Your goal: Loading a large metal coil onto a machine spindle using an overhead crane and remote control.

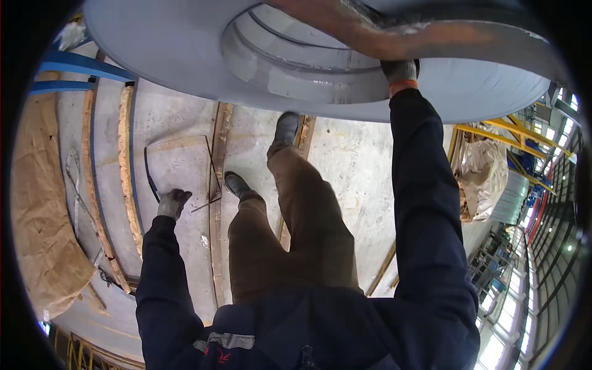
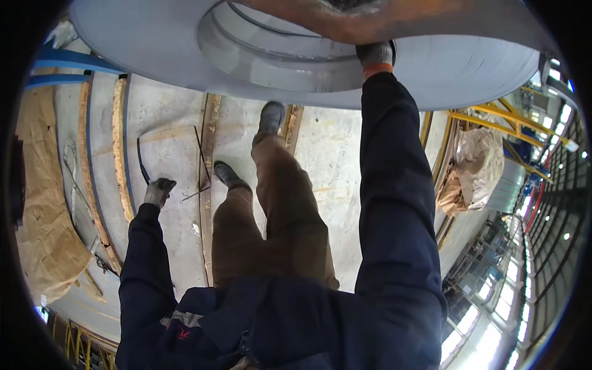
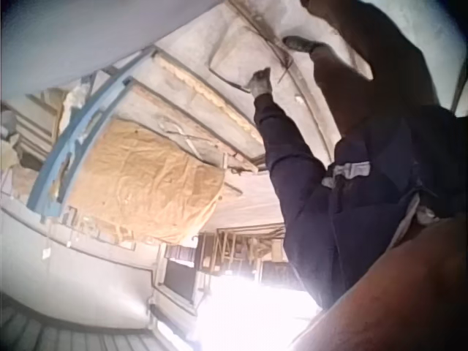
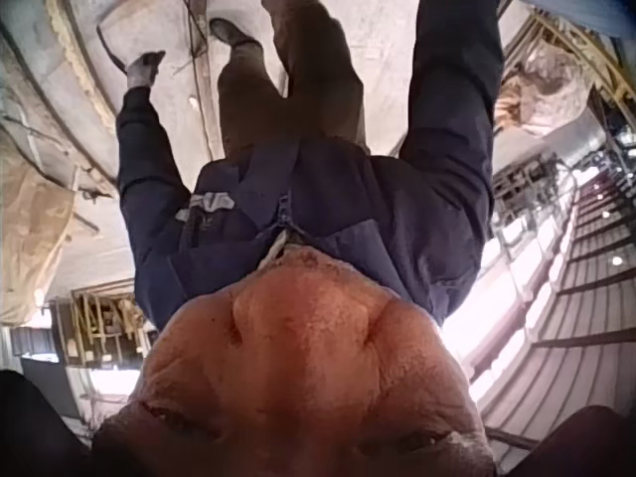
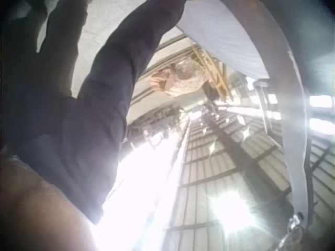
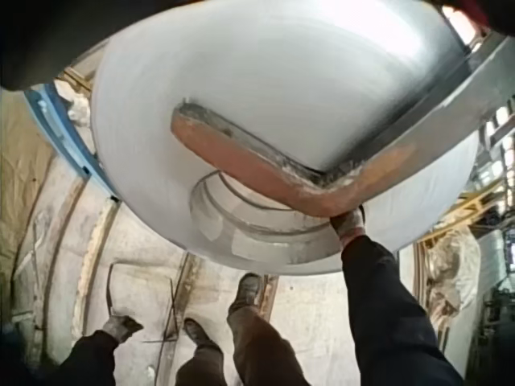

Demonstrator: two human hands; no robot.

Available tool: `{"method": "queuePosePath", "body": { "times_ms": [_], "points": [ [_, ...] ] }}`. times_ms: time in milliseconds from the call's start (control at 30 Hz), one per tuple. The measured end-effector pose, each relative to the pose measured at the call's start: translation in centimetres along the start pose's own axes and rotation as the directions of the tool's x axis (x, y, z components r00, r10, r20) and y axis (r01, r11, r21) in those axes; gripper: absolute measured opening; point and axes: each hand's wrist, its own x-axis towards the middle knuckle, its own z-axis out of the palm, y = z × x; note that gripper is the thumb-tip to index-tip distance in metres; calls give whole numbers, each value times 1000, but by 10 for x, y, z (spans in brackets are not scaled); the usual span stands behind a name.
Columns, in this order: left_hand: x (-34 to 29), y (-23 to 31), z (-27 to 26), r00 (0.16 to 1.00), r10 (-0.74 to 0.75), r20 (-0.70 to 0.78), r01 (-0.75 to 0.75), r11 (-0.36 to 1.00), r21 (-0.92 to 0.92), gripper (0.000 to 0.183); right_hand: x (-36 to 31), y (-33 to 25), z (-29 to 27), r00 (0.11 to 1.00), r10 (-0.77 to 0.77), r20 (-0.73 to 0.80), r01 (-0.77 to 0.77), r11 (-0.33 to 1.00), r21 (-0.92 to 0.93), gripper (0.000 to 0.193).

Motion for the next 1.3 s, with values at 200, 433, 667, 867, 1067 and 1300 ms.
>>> {"method": "queuePosePath", "body": {
  "times_ms": [200, 433, 667, 867, 1067, 1300],
  "points": [
    [-8, -57, 57, 999, -31, 21, 30, 997, 78, 49, -7, -11, 6, 989, -128, -70, 113, 974, -195, 47],
    [-13, 3, 59, 999, 48, 3, -48, 999, 15, 48, 25, -78, -33, 993, -56, 102, 83, 953, -291, 52],
    [-14, 93, 31, 988, 143, 64, -140, 989, -50, 45, 34, -66, 62, 910, 342, -235, 80, 410, 909, 60],
    [-21, 88, 42, 990, 124, 74, -128, 990, 56, 46, 50, -71, 76, 827, 396, -400, -315, 915, 253, 43],
    [-13, 101, 37, 992, 81, 96, -52, 960, -276, 34, 31, -39, 125, 787, 516, -338, -320, 810, 491, 44],
    [36, 423, -3, 768, 641, -8, -640, 767, -41, 43, 8, -66, 83, 771, 575, -275, 122, 290, 949, 41]
  ]
}}
